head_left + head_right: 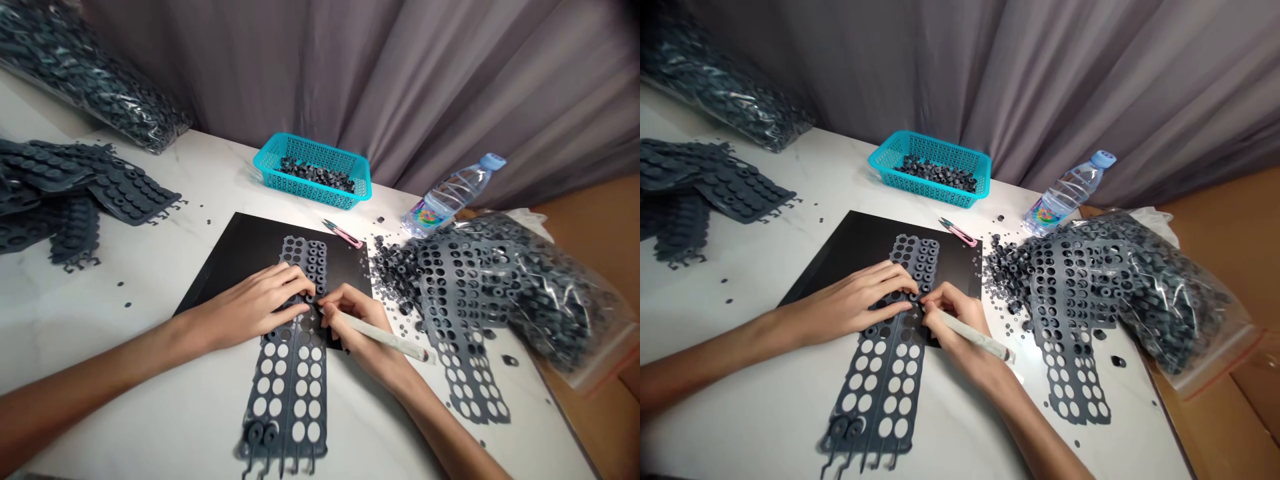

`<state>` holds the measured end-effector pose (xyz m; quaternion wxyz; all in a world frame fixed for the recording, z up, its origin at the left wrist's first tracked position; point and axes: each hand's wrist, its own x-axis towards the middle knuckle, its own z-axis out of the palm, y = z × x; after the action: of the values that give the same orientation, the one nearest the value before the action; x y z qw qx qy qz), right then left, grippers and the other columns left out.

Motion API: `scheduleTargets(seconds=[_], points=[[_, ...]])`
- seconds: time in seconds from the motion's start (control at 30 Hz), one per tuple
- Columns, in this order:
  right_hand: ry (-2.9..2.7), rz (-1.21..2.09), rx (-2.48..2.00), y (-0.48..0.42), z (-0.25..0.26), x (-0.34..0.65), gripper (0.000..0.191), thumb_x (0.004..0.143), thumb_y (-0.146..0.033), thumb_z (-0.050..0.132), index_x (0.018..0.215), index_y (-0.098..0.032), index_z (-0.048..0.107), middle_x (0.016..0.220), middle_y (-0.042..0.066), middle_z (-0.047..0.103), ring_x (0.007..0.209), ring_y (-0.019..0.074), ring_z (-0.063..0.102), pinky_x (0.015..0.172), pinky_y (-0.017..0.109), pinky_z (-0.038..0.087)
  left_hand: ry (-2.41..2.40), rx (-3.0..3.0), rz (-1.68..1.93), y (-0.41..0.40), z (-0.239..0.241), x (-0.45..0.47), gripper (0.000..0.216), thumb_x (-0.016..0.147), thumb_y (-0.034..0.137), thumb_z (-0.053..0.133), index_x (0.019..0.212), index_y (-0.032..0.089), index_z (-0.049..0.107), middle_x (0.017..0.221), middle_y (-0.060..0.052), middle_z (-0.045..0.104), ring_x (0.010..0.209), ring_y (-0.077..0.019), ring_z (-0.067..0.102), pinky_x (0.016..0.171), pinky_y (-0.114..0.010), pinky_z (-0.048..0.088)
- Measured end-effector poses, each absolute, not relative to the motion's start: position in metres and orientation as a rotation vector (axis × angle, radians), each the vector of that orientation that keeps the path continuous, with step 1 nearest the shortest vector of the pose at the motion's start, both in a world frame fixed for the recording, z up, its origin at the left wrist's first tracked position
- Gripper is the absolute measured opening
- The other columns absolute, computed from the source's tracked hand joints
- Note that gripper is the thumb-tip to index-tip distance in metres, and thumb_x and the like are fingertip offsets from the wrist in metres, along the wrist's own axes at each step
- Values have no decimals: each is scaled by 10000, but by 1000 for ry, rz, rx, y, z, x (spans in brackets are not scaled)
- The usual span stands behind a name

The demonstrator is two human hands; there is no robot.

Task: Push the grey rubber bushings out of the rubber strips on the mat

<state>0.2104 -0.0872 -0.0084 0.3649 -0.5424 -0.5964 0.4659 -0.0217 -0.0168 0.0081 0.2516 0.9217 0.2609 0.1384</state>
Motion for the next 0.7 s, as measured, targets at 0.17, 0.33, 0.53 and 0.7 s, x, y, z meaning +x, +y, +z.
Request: scheduleTargets(seconds=[0.17,0.33,0.53,0.7], points=[[-1576,1157,-1396,-87,-9,209,111,979,-265,598,918,-191,653,766,-8,654,609,114,546,554,226,400,705,2523,400,-17,7,-21,202,1086,316,484,1233,221,586,1189,-39,622,1138,-222,583,1167,-439,364],[-1529,1199,-1407,-88,-8,209,127,997,-277,576,937,-195,653,788,1,667,604,118,564,552,227,415,690,2530,431,-17,7,-21,211,1082,307,483,1235,214,596,1175,-48,637,1126,-227,599,1165,-442,375],[-1555,1181,-1419,-87,-10,208,114,986,-282,590,952,-197,658,791,3,673,616,125,572,569,232,425,689,2501,460,-17,6,-21,204,1069,301,506,1227,222,608,1169,-41,651,1122,-225,614,1177,-445,372],[-1589,1162,-1418,-88,-9,209,142,991,-288,581,890,-200,629,745,-17,622,625,125,539,575,236,387,671,2598,439,-17,8,-20,241,1086,290,465,1274,211,593,1199,-55,652,1134,-230,605,1174,-442,372]])
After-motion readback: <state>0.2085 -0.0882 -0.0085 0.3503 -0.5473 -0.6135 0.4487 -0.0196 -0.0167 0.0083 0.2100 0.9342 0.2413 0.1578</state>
